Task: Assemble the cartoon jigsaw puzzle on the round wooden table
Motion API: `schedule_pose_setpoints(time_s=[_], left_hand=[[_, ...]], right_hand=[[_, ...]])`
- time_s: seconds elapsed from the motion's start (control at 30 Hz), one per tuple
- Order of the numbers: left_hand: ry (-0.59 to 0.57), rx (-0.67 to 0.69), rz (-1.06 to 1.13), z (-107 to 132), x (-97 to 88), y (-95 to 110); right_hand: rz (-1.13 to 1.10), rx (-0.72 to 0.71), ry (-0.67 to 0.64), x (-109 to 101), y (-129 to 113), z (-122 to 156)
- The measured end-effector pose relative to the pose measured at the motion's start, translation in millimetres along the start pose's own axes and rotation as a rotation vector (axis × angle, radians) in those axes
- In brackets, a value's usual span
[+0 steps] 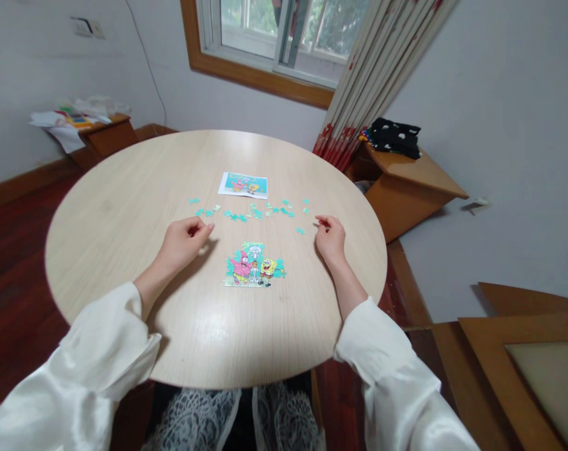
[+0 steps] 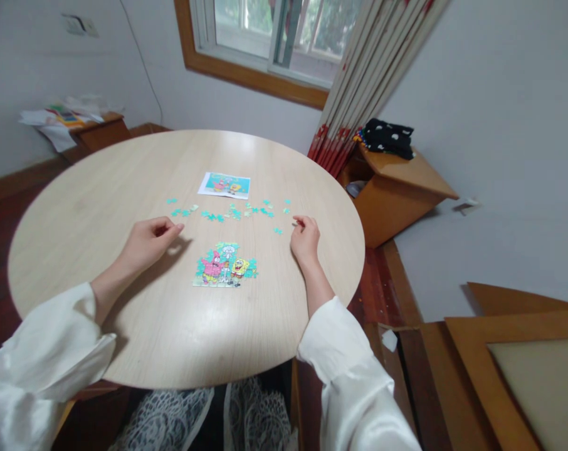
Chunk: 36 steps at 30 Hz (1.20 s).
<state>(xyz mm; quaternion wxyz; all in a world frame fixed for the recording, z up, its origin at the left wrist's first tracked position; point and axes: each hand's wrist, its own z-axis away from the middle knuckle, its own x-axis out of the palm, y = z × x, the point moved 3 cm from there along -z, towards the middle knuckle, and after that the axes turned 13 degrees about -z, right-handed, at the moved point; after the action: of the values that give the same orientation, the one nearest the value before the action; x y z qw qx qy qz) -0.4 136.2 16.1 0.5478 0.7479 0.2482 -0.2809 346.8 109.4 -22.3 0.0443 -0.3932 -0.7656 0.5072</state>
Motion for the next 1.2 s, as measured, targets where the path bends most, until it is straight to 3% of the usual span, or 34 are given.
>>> schedule_pose_setpoints(time_s=[0.13,0.27,0.63,0.9,1.2], left_hand=[[0.160,-0.117,0.012,-10.8,-4.7,-10.1],[0.238,-0.173,0.005,-23.2,-6.0,-21.1],[0.340,-0.206,-0.072,-53.5,-1.0,-52.2],[0.329,-0.253,-0.050,-59.6,-7.1,-63.1],[0.158,-0.231,-0.275,-58.9,-5.5,-57.7]], right_hand=[[0.040,0.023,0.028,-3.1,20.7,-21.6],[0.060,0.045,0.005,1.5,32.2,-38.7],[0.134,-0.052,-0.189,20.5,28.5,-40.7],[0.202,-0.040,-0.258,20.1,25.7,-35.8],[0.196,-0.043,-0.262,18.9,27.0,-37.7]])
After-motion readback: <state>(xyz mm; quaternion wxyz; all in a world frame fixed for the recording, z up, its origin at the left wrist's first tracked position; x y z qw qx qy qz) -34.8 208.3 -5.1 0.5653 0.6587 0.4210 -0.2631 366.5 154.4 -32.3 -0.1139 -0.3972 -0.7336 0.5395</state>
